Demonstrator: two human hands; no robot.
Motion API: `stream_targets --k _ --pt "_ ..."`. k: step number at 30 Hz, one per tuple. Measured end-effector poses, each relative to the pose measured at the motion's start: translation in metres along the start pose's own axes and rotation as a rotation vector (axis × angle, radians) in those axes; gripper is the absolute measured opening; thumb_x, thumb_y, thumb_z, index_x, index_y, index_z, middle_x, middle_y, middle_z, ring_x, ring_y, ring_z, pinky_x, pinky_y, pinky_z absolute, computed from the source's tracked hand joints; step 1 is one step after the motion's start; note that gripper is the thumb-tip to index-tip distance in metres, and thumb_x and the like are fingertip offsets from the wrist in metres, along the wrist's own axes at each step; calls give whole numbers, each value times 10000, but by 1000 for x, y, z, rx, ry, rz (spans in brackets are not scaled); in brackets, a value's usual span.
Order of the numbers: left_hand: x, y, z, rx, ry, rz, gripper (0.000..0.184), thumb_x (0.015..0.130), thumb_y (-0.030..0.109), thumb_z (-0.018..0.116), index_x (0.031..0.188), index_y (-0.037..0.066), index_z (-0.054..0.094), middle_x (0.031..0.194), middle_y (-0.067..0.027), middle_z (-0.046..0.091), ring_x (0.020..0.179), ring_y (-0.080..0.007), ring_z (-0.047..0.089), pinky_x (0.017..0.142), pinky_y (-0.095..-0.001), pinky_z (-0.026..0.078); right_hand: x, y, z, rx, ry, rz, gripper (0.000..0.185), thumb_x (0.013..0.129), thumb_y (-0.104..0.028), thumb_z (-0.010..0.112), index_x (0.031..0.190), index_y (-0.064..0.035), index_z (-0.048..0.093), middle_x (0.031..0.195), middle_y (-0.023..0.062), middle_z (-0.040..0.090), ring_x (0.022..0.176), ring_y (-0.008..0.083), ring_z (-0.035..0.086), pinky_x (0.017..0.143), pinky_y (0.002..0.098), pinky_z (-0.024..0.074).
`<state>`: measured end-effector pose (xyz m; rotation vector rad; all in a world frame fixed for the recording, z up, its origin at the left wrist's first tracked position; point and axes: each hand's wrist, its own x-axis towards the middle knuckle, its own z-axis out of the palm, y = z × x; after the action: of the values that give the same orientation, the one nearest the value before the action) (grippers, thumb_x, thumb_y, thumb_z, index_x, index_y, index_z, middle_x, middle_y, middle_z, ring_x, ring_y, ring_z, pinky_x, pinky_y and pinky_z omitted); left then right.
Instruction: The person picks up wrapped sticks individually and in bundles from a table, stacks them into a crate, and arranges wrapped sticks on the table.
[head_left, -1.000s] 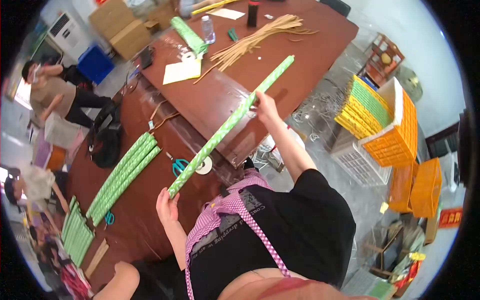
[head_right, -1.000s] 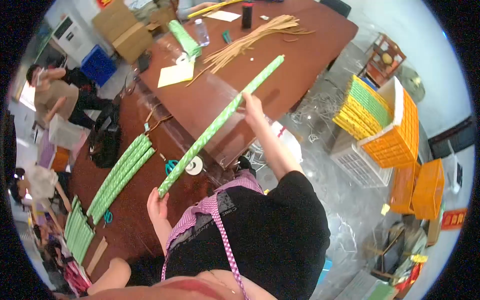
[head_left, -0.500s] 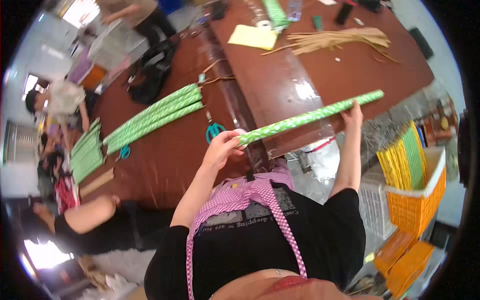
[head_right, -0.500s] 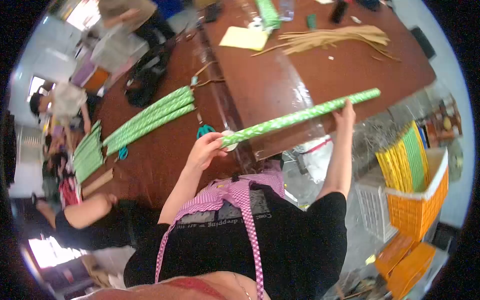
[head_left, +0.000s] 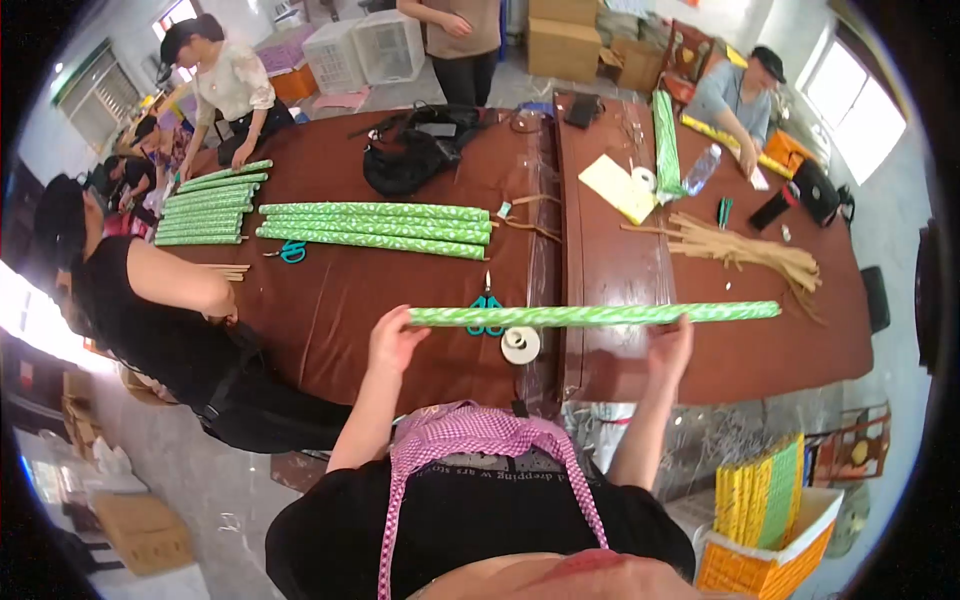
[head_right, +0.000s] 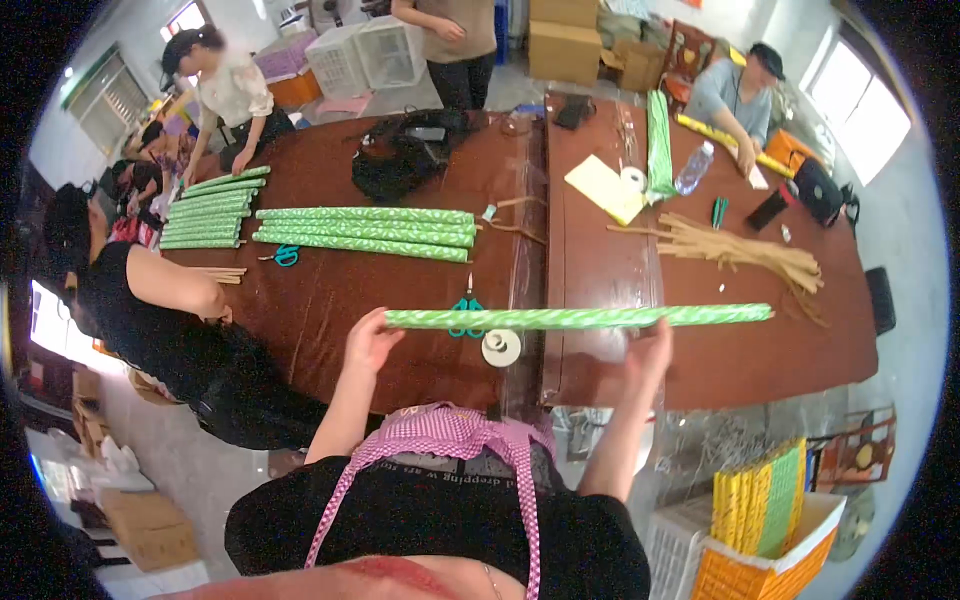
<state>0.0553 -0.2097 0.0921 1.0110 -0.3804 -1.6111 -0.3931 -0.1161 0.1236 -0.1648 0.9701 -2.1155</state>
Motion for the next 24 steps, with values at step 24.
stream_targets --k 24 --pt "-194 268 140 497 -975 1518 908 785 563 518 1371 21 85 1012 -201 535 881 -294 555 768 -415 451 -82 93 26 -49 -178 263 227 882 -319 482 930 -102 529 921 50 579 905 240 542 806 503 457"
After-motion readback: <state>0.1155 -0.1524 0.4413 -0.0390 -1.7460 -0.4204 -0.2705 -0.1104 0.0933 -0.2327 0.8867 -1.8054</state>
